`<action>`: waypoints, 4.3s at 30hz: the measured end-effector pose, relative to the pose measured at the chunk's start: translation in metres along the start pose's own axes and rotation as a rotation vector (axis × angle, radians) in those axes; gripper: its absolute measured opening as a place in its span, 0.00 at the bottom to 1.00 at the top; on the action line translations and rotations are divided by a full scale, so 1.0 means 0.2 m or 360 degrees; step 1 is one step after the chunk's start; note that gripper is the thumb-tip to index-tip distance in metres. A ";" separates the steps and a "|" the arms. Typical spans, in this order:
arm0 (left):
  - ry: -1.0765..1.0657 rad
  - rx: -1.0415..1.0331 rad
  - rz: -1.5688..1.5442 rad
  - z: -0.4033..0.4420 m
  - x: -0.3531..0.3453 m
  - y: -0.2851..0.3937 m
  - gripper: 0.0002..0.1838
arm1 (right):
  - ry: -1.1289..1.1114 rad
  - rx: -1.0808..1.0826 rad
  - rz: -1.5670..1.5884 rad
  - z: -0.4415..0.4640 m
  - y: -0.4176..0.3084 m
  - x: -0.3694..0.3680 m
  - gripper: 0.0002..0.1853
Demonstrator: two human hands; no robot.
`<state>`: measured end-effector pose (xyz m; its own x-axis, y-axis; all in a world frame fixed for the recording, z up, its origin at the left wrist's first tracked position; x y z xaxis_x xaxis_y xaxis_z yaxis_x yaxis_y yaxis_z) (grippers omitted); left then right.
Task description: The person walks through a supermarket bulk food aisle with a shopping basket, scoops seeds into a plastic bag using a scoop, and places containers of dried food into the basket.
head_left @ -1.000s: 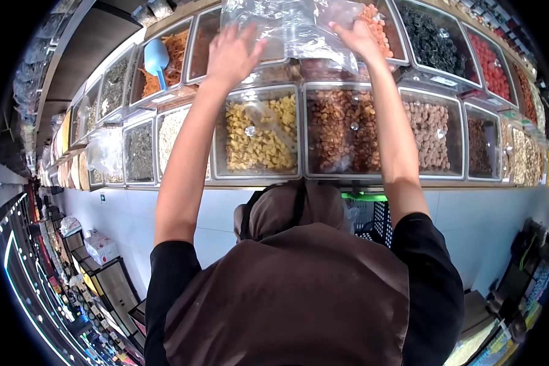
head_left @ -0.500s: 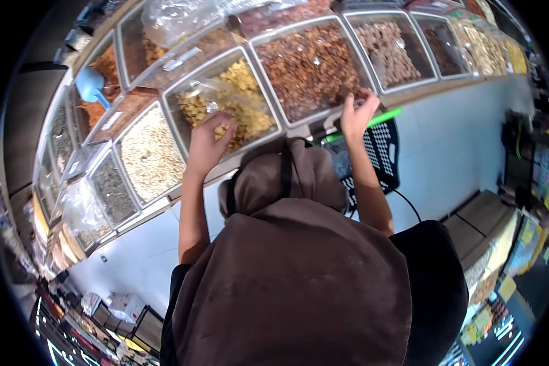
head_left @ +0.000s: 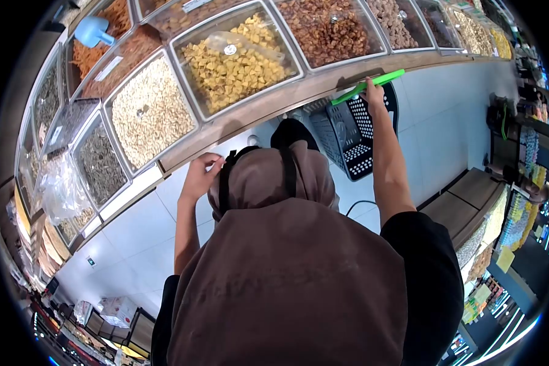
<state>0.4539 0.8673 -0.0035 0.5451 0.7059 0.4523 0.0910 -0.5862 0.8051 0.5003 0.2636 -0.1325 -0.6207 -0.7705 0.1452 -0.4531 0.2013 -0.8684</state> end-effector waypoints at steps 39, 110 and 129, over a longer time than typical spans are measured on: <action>-0.0136 0.0227 0.0286 -1.36 -2.02 -0.03 0.15 | -0.0501 -0.0027 -0.0040 -1.23 0.68 0.00 0.18; 0.0602 0.0952 0.0285 -2.02 -1.54 -0.83 0.15 | -0.2738 0.1616 -0.1969 -3.21 1.36 -0.86 0.14; 0.0889 0.1300 0.0223 -2.18 -1.22 -0.77 0.12 | -0.3201 0.1706 -0.1876 -3.43 1.35 -1.29 0.09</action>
<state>-0.0573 0.9587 -0.0707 0.1440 0.5720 0.8075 0.7153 -0.6241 0.3145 0.0986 0.9319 -0.0783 0.7550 0.1826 0.6298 0.6558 -0.2082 -0.7257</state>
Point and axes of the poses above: each hand's wrist, its own z-axis towards the middle knuckle, its own x-axis out of the back of the hand, y = z × x, the point moved 10 cm from there along z, towards the middle knuckle, and after that the axes turned 10 degrees about z, right-handed, at the moved point
